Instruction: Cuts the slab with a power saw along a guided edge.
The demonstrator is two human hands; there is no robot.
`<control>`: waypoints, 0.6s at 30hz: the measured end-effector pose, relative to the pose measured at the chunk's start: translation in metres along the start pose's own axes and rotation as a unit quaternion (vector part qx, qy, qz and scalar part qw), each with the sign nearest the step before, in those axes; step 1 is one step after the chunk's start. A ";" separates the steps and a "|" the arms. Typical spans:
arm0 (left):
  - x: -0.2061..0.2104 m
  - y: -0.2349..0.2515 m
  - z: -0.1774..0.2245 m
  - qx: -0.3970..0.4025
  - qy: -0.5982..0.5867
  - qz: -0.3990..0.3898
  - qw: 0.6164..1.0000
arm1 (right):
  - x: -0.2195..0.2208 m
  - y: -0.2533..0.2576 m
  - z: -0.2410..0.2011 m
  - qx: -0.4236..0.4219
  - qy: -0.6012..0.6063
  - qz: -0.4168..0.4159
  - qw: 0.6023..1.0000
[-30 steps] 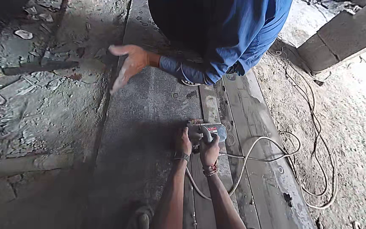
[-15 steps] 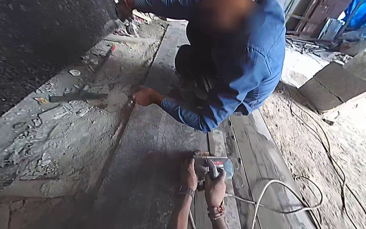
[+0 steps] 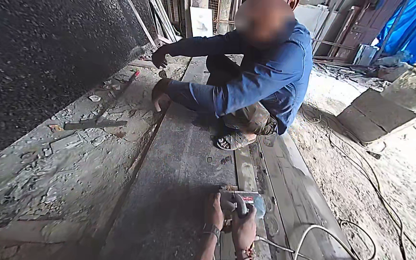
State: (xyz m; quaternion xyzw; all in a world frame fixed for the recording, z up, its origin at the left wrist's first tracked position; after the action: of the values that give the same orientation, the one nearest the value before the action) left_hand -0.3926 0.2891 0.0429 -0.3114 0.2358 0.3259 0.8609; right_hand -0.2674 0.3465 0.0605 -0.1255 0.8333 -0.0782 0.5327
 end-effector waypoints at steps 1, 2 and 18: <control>0.000 0.001 0.000 -0.004 0.001 -0.003 1.000 | 0.000 0.000 -0.001 0.001 0.000 -0.003 1.000; -0.001 0.001 0.000 -0.005 0.001 -0.003 1.000 | 0.001 0.001 -0.001 0.001 0.002 -0.002 1.000; -0.005 0.010 0.008 -0.008 -0.008 -0.011 1.000 | -0.001 0.012 -0.010 -0.021 0.004 0.001 1.000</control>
State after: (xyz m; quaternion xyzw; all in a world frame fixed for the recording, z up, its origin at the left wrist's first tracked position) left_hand -0.4011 0.2980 0.0475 -0.3182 0.2229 0.3204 0.8640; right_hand -0.2773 0.3580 0.0622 -0.1361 0.8368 -0.0604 0.5269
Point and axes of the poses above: each hand's wrist, its own y-axis towards the middle knuckle, its own x-axis out of the palm, z = x × y, the point moved 6 cm from there along y, towards the middle knuckle, and after that the axes turned 14 degrees about -y, right-handed, at the moved point
